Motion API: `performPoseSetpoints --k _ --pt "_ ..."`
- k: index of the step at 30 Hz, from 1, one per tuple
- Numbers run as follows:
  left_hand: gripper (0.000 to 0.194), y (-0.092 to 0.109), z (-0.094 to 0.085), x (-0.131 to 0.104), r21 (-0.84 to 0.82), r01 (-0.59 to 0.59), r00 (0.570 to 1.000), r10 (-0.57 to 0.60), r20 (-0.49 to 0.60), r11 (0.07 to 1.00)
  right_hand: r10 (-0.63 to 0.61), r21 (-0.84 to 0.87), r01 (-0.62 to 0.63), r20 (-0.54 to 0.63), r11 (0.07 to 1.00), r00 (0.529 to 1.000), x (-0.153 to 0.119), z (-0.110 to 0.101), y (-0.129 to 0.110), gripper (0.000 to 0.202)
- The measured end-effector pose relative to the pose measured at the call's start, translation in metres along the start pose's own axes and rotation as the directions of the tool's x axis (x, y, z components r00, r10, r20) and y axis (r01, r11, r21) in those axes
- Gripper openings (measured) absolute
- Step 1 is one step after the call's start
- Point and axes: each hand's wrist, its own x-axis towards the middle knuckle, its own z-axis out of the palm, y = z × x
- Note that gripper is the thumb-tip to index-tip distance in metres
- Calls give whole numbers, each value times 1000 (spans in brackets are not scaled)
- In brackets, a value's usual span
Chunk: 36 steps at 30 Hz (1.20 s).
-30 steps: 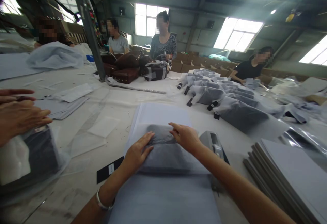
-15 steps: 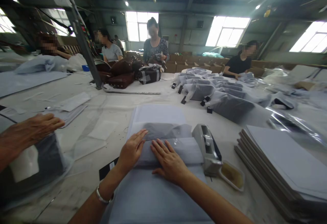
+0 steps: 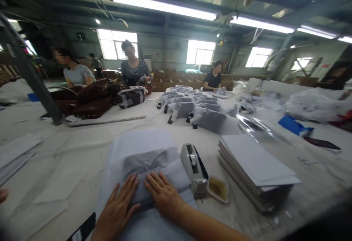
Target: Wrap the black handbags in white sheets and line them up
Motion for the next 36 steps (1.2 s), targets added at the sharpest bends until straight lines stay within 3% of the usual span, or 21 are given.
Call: performPoseSetpoints --k 2,5,9,12,15,17,20,25,30,33,36 --pt "77 -8 0 2 -12 -39 999 39 -12 999 -2 -33 0 -43 999 999 2 0 2 58" --pt "72 -20 -16 10 -61 -33 998 30 -58 998 20 -15 -20 8 1000 1000 15 -15 4 55" --pt "68 -33 -43 26 -151 136 975 -159 -154 979 70 79 -80 121 994 990 54 -60 26 63" --pt "73 -42 -52 42 -255 308 918 -356 -172 917 202 48 -204 47 978 978 87 -89 64 76" --pt "81 -53 -49 59 -392 481 842 -538 -43 784 296 83 -296 17 951 955 110 -96 111 89" --pt "87 -61 -46 72 -481 588 778 -617 116 651 327 195 -333 64 923 943 119 -92 138 97" --pt "91 -73 -47 90 -545 669 724 -609 324 505 299 349 -326 132 879 945 129 -83 163 95" --pt "82 -88 -54 113 -553 680 727 -536 429 481 271 470 -313 157 825 950 143 -77 174 57" --pt "80 -85 -46 148 -532 647 761 -499 414 546 366 482 -367 99 796 925 131 -94 196 48" --pt "80 -65 -34 197 -574 579 815 -429 389 579 450 447 -427 60 786 891 99 -126 227 50" --pt "72 -29 -15 266 -707 426 905 -267 332 565 539 391 -505 29 769 842 55 -168 269 50"
